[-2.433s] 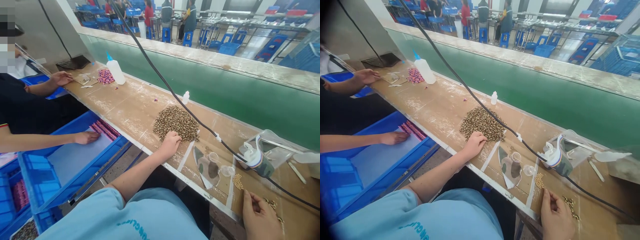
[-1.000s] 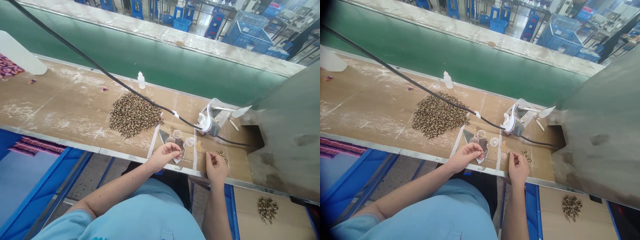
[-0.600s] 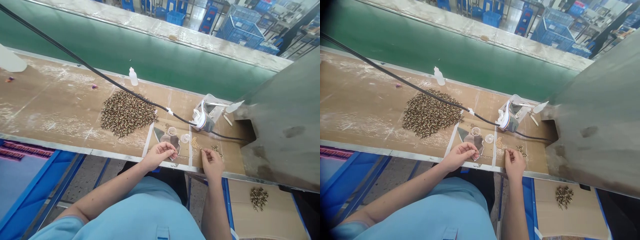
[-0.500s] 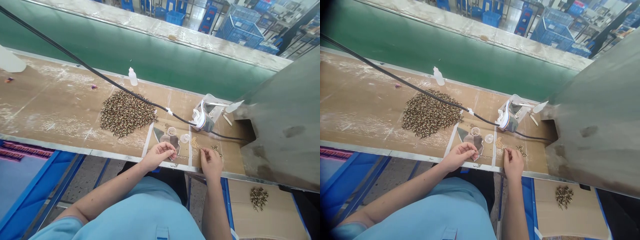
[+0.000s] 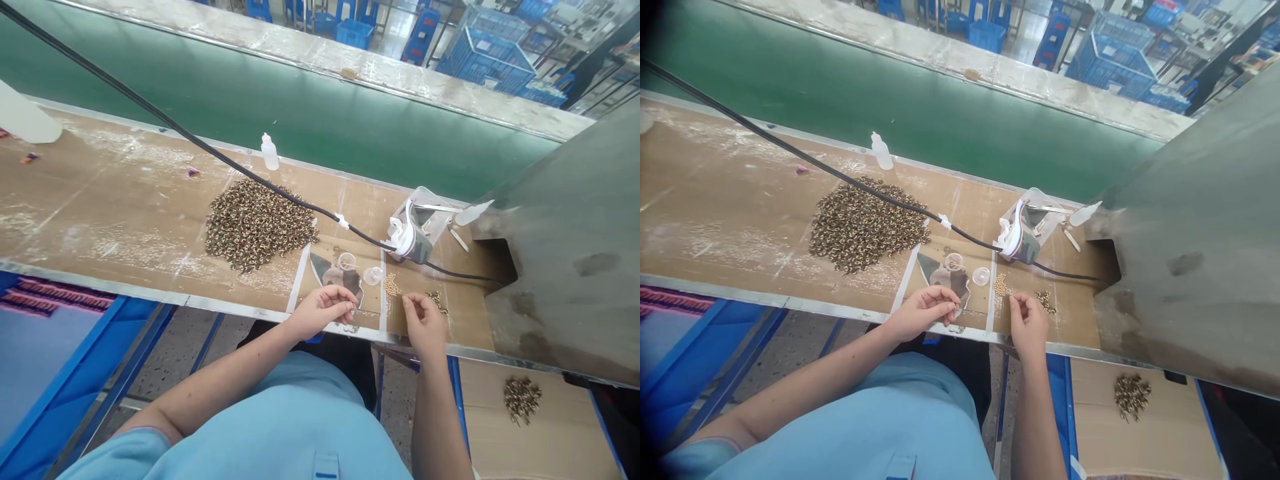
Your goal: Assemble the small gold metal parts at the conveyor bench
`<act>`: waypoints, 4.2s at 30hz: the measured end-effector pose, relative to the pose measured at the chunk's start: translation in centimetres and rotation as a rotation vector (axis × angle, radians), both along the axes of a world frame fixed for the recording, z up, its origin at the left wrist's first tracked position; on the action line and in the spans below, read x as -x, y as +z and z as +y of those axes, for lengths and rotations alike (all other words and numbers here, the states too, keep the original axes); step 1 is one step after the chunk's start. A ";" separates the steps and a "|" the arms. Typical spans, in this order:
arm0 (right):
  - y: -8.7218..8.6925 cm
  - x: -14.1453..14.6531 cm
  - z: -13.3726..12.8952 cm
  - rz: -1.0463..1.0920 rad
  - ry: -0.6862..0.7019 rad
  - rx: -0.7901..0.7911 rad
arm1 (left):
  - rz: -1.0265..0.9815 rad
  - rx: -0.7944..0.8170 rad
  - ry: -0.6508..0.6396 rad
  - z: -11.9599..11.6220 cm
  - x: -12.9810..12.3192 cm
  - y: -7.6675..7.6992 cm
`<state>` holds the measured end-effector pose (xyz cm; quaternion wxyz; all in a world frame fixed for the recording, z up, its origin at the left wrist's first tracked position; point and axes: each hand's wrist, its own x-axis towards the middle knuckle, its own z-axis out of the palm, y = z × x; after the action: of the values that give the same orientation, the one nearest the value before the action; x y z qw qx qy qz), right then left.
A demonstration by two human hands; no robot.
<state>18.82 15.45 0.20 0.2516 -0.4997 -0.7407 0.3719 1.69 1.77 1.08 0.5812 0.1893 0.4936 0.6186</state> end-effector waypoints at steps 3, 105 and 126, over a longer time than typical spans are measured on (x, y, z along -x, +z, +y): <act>1.0 1.0 -1.9 0.299 0.043 0.418 | 0.020 0.001 -0.010 0.0 -0.1 0.1; -7.9 -2.4 -14.2 -0.760 0.804 0.224 | -0.019 -0.187 0.090 -0.4 0.5 -1.0; 0.3 -2.5 -7.5 0.330 0.079 0.070 | -0.028 -0.048 0.038 -0.4 0.2 -0.4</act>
<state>21.28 8.00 0.54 0.3375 -0.4108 -0.6949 0.4842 1.49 1.42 0.64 0.5714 0.1851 0.4739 0.6439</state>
